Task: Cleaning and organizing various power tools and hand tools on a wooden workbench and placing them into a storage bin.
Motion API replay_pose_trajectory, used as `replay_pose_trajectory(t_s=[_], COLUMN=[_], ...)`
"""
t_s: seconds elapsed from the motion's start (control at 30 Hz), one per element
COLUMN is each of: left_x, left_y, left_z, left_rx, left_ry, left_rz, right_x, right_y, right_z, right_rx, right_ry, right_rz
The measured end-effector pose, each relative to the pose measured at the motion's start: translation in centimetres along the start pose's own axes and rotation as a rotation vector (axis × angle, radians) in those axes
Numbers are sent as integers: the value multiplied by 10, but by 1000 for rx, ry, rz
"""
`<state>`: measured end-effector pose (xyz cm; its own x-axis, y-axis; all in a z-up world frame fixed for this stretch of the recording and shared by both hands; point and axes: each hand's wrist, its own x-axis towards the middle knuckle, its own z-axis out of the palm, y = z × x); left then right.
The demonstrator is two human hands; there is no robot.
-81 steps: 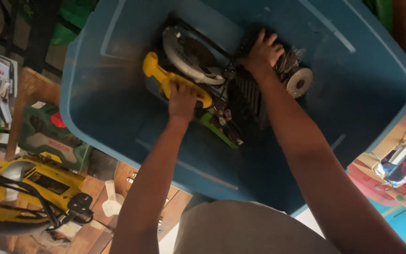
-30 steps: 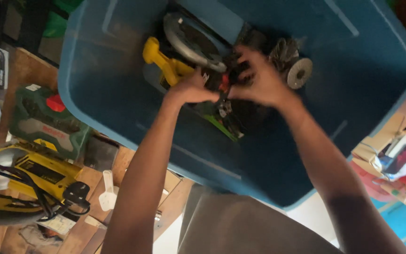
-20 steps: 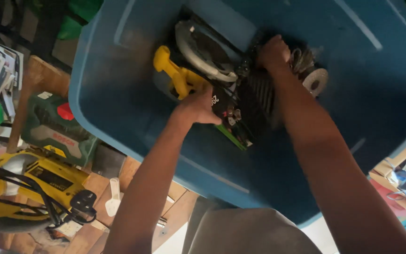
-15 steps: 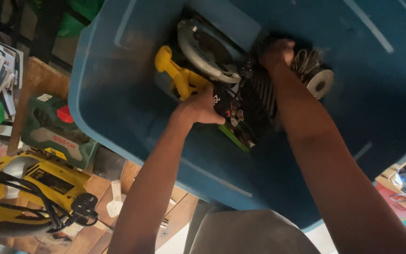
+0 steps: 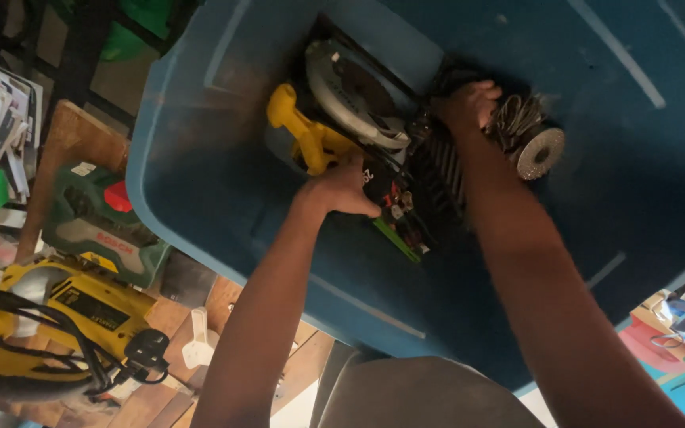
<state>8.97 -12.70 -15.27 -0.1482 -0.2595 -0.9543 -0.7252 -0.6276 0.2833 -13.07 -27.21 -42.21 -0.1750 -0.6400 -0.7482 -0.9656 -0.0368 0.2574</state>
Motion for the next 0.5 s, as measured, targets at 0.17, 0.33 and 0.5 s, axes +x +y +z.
replay_pose_trajectory(t_s=[0.17,0.33,0.5], left_x=[13,6,-10], left_y=[-11,-9,-4], left_z=[6,-4,-20], left_rx=[-11,-81,-368], left_ry=[16,43,126], left_rz=[97,121,291], right_x=[-29,-55,-43], right_y=[5,13,42], right_z=[-25,-45,-37], right_rx=[58,262,649], right_ry=[113,108,467], right_rz=[-31,-57,-395])
